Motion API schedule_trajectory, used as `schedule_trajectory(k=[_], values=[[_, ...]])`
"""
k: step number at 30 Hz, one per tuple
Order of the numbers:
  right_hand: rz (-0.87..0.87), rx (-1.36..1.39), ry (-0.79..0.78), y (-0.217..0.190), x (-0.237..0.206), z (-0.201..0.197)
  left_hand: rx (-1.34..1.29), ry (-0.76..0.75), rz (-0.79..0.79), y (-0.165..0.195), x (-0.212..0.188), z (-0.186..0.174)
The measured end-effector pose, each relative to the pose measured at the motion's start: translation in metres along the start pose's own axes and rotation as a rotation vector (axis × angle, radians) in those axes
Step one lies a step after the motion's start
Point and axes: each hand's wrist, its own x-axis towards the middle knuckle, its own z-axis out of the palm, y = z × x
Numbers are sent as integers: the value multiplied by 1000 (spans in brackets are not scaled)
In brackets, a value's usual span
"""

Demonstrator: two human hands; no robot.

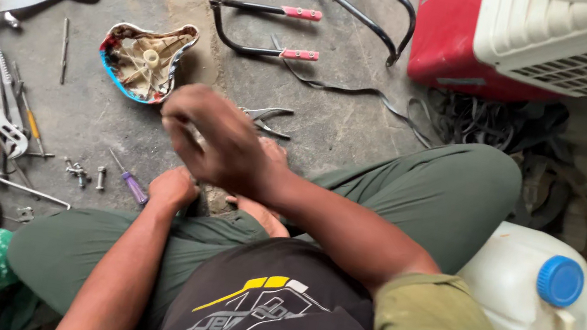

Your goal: The person sits on the floor and assembles small metal parts using a wrench and a screwdriver. They pick up a metal frame, insert a bolt, and tighten it with a wrench. They also handle a white plastic object and various tools scattered on the floor.

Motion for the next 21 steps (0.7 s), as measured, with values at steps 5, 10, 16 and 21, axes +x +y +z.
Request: schedule_trajectory(k=[5, 10, 16, 21], values=[[871, 460, 306, 23, -107, 34, 14, -50, -82, 6, 13, -2], [1543, 920, 320, 134, -189, 125, -97, 106, -44, -3, 12, 1], [1529, 967, 305, 141, -201, 122, -130, 241, -55, -16, -8, 2], [1553, 874, 306, 116, -184, 122, -320, 436, 7, -17, -17, -3]])
